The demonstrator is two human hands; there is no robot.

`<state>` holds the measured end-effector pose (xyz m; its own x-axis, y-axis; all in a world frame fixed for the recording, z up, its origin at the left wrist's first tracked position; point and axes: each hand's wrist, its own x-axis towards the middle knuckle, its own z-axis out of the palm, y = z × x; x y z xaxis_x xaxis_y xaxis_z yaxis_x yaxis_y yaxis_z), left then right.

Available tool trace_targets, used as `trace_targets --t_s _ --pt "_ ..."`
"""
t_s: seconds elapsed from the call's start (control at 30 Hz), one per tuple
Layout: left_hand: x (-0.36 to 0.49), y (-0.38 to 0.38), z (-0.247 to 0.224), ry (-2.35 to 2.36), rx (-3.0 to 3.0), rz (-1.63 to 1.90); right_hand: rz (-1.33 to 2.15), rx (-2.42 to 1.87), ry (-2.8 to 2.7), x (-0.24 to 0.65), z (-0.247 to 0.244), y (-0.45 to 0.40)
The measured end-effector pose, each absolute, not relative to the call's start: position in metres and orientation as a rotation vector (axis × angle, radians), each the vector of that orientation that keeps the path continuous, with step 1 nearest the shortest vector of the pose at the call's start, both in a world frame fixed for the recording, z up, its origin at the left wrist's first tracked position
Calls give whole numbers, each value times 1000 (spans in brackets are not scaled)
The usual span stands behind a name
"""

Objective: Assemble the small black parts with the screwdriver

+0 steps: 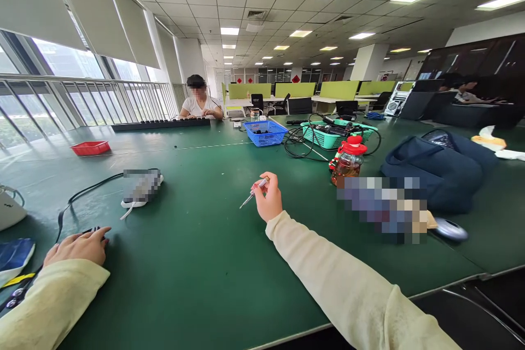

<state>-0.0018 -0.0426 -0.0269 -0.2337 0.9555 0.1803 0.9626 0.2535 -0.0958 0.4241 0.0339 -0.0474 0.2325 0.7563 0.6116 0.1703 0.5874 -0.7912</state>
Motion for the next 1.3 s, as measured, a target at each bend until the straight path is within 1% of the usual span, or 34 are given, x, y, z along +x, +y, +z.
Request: trace_targets --t_s 0.07,0.13,0.3,0.47,0.77,1.07,1.3 --pt "-17 -29 -44 -2235 -1750 -42 481 -904 -1307 424 -48 34" --pt "-17 -27 -47 -2198 -1696 -36 476 -906 -1307 424 -48 34" --pt "6 -30 -32 -2195 -1574 -183 476 -895 -1294 424 -46 33" --pt "8 -30 -25 -2181 -1644 -355 471 -892 -1309 425 -45 31" --pt "26 -43 -15 -2100 -1738 -497 406 -910 -1395 428 -47 31" --pt "20 -46 -12 -2343 -1565 -576 359 -915 -1450 427 -49 30" --pt "14 -48 -8 -2355 -1517 -640 356 -915 -1454 427 -51 30"
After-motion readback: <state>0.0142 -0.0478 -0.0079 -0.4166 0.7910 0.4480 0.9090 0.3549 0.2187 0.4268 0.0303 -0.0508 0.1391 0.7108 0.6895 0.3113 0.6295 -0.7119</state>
